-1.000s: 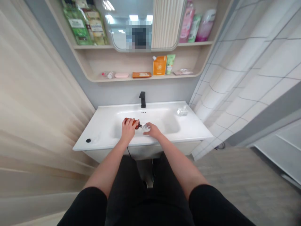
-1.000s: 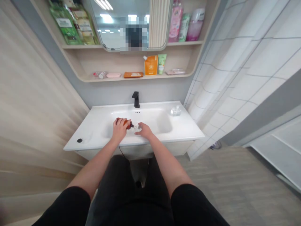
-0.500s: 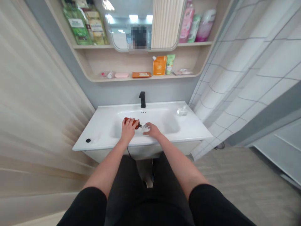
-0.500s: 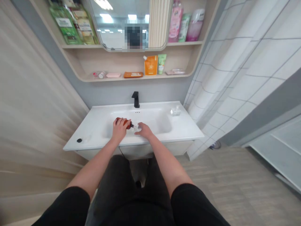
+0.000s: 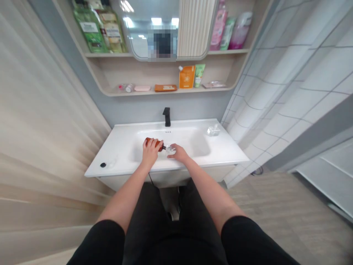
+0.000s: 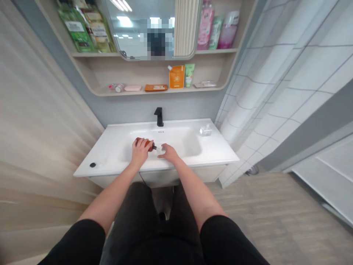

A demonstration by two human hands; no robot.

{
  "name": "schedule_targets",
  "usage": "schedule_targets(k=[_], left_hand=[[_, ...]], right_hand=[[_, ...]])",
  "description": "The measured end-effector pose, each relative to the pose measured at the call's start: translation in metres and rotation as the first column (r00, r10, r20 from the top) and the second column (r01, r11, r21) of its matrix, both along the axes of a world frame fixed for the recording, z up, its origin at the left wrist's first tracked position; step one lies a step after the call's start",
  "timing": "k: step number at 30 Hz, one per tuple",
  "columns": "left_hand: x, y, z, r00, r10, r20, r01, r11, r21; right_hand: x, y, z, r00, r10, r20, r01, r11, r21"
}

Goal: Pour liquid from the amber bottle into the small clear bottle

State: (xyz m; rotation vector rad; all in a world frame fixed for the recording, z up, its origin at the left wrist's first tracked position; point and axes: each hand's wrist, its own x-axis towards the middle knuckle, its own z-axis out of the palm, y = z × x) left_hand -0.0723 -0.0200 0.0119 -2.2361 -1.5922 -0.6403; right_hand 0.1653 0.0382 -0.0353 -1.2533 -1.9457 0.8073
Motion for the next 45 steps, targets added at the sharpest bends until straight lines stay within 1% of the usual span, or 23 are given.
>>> schedule_targets(k=[7, 17, 27, 39, 45], left_hand=[[0.0005, -0.0009, 0.0006, 0.999, -0.006, 0.031, 0.006, 1.0, -0.029], [0.0006, -0.0002, 0.0004, 1.0, 0.001, -0.001, -0.001, 1.0, -0.011], [0.0019, 0.0, -0.0006, 1.0, 0.016, -0.024, -0.016, 1.0, 0.009], [0.0015, 0.0006, -0.0018, 1.0, -0.001, 0.001, 0.001, 1.0, -0.009], [0.002, 0.0001, -0.0009, 1.0, 0.006, -0.018, -0.007, 1.0, -0.002]], right_hand=[[0.0, -0.0018, 0.0023, 1.0, -0.008, 0.013, 0.008, 1.0, 0.016], [0.0007, -0.0036, 0.0057, 0.999, -0.007, 0.031, 0.007, 1.0, 0.011], [0.001, -0.0022, 0.0035, 1.0, -0.002, 0.022, 0.001, 1.0, 0.027], [0.0008, -0.0014, 0.0004, 1.0, -0.01, 0.024, 0.009, 0.999, 0.031], [0.0002, -0.0009, 0.0003, 1.0, -0.011, 0.021, 0.01, 0.999, 0.04]])
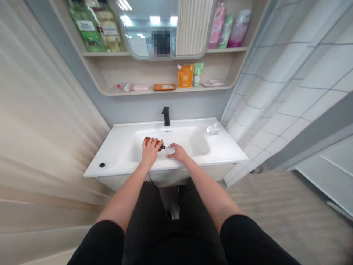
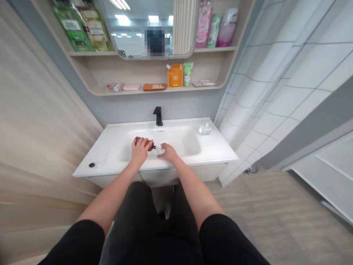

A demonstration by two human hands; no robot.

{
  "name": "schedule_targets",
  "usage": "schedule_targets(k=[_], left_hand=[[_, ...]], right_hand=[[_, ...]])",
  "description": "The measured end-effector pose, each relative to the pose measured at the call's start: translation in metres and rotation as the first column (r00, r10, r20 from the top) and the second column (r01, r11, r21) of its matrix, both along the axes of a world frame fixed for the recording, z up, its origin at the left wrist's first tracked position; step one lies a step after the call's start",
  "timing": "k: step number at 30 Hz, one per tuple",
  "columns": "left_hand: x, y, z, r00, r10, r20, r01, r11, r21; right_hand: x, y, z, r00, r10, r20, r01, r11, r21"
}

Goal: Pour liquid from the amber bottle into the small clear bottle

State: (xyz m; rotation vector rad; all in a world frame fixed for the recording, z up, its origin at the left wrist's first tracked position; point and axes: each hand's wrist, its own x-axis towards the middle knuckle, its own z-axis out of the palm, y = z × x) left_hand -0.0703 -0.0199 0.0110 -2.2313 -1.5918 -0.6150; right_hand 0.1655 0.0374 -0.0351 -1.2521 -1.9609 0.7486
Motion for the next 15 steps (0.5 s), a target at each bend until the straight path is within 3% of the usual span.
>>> schedule_targets(k=[15], left_hand=[[-0.0001, -0.0002, -0.0005, 1.0, -0.011, -0.024, 0.012, 1.0, 0.021]], right_hand=[[0.0013, -0.0011, -0.0004, 1.0, -0.011, 0.005, 0.01, 1.0, 0.009]])
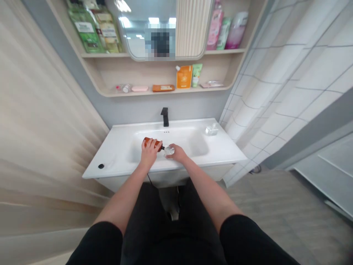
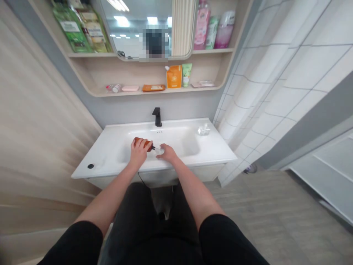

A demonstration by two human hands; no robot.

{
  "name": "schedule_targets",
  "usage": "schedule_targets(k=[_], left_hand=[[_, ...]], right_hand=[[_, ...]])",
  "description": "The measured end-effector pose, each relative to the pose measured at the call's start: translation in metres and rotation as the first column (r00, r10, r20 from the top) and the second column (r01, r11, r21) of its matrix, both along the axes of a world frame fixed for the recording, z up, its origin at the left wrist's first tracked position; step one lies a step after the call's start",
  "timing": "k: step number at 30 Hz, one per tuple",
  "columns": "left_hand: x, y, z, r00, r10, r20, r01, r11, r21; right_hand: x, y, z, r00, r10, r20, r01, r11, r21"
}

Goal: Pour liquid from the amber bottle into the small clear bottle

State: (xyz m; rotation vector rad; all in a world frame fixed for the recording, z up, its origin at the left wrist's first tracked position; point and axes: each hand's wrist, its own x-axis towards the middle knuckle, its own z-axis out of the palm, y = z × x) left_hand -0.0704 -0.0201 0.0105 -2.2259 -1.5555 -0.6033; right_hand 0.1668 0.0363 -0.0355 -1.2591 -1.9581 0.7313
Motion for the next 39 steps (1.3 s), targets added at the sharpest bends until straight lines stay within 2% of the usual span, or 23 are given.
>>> schedule_targets(k=[8, 16, 26, 39], left_hand=[[0.0, 0.0, 0.001, 0.999, -0.018, 0.043, 0.018, 1.0, -0.017], [-0.001, 0.002, 0.0, 1.0, -0.03, -0.01, 0.03, 0.998, 0.05], [-0.001, 0.002, 0.0, 0.999, -0.051, 0.005, 0.05, 0.996, 0.079], [0.003, 0.004, 0.013, 0.997, -0.075, -0.006, 0.075, 0.995, 0.068]], right_hand=[[0.0, -0.002, 0.004, 1.0, -0.005, 0.009, 0.005, 1.0, -0.006], [0.0, -0.004, 0.004, 1.0, -0.011, -0.017, 0.012, 1.0, 0.013], [0.001, -0.003, 0.005, 1.0, -0.013, -0.024, 0.013, 1.0, 0.009], [0.002, -0.005, 0.007, 0.997, -0.025, -0.073, 0.027, 0.999, 0.024]])
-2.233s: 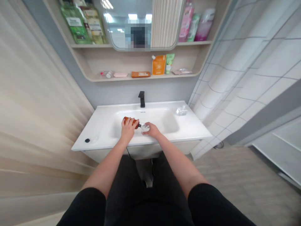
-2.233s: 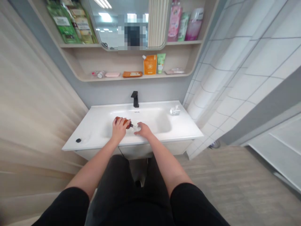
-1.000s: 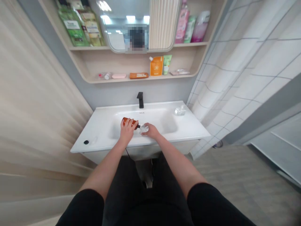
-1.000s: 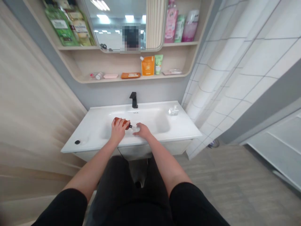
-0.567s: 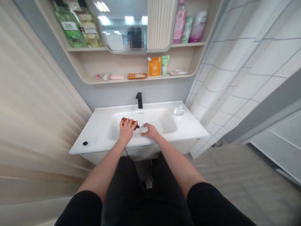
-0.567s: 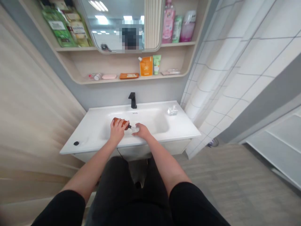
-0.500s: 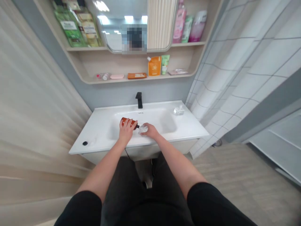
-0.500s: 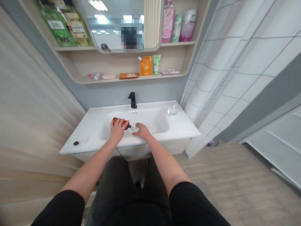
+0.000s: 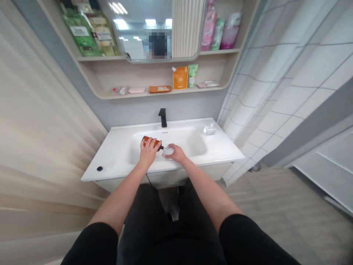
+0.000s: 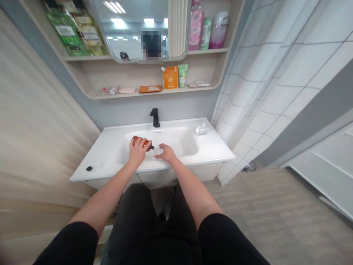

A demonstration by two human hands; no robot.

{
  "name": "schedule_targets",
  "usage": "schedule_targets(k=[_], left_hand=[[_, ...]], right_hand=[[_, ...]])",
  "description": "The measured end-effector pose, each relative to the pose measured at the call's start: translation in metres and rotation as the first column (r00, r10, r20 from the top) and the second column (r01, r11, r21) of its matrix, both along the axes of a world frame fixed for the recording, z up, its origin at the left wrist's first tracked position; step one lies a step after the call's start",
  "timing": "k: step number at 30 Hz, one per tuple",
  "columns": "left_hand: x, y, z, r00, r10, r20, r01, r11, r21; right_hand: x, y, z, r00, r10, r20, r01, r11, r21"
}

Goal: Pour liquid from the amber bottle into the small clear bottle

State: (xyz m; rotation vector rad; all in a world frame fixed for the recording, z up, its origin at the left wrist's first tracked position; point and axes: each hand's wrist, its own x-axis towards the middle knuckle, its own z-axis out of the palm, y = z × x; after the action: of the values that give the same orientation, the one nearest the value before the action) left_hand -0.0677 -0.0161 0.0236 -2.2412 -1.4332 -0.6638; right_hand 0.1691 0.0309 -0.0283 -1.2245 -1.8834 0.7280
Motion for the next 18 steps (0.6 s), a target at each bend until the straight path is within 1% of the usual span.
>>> schedule_targets(k=[5, 12, 18], left_hand=[[0.002, 0.002, 0.007, 1.0, -0.012, -0.01, 0.012, 1.0, -0.013], [0.002, 0.004, 0.015, 0.997, -0.023, -0.07, 0.023, 1.0, -0.004], [0.003, 0.008, 0.02, 0.995, -0.042, -0.091, 0.042, 0.999, 0.004]], right_hand=[[0.0, -0.001, 0.001, 1.0, -0.011, -0.025, 0.011, 1.0, -0.01], [0.0, -0.001, 0.003, 0.999, -0.025, -0.03, 0.025, 1.0, -0.009], [0.0, -0.003, 0.006, 0.999, -0.035, -0.038, 0.035, 0.999, -0.005]])
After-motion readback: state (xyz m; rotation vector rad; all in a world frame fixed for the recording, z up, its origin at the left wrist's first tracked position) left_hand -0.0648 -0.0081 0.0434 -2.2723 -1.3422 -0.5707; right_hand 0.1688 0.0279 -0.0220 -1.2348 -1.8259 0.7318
